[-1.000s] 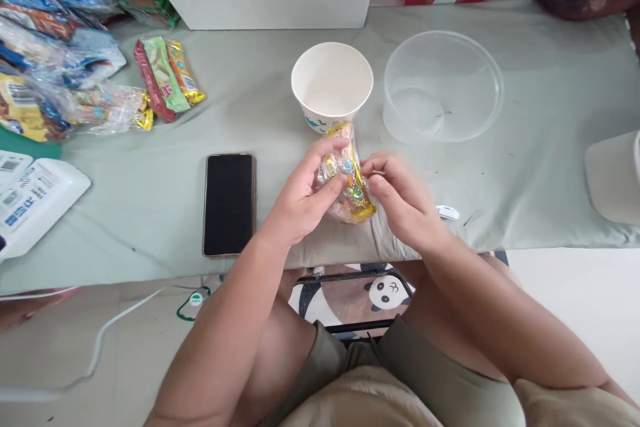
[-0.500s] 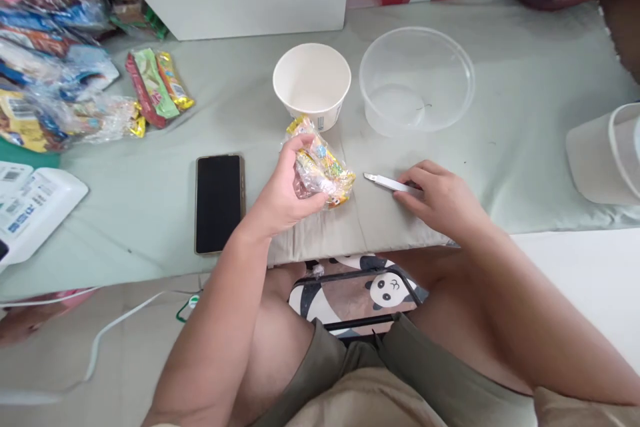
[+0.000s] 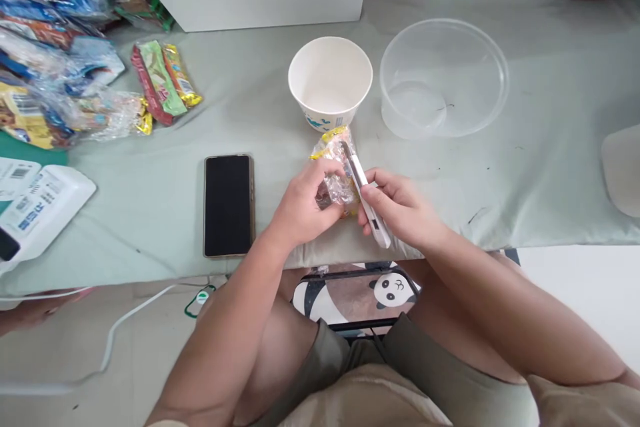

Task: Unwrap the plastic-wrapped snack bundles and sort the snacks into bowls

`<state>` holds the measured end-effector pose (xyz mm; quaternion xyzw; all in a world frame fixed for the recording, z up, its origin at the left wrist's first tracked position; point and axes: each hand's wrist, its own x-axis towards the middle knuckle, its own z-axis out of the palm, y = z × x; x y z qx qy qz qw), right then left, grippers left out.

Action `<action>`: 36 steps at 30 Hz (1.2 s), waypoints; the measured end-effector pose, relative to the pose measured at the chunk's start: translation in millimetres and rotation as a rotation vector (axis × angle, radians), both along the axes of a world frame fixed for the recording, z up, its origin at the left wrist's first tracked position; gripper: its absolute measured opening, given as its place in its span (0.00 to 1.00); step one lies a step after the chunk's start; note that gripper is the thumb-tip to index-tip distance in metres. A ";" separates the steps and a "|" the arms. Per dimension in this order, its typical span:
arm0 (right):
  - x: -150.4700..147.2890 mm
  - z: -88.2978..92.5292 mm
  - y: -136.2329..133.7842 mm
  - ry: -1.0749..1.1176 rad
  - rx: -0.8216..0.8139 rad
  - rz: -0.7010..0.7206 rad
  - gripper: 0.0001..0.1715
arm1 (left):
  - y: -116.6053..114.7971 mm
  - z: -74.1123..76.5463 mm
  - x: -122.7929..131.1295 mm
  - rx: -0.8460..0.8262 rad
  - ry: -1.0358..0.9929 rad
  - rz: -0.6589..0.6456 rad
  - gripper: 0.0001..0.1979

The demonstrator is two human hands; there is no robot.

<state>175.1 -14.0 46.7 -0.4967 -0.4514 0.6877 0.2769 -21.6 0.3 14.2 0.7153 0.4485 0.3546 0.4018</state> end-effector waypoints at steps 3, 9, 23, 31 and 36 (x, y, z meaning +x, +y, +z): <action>-1.7 2.6 1.5 -0.041 0.017 0.031 0.28 | -0.8 -2.2 -2.6 -0.009 -0.054 0.008 0.26; -1.2 9.4 -4.1 -0.105 -0.038 0.068 0.30 | 2.3 4.3 -6.6 0.004 -0.077 0.140 0.17; 8.1 11.7 -18.3 -0.413 0.261 0.377 0.27 | 10.4 4.4 -29.8 0.063 -0.348 0.448 0.22; 51.0 -11.2 -1.8 -1.226 0.841 0.039 0.16 | 14.7 15.6 -38.6 -0.272 -0.648 0.405 0.22; 25.4 -12.1 -13.8 -0.879 1.087 0.026 0.25 | 0.6 12.4 -20.5 -0.434 -0.550 0.160 0.26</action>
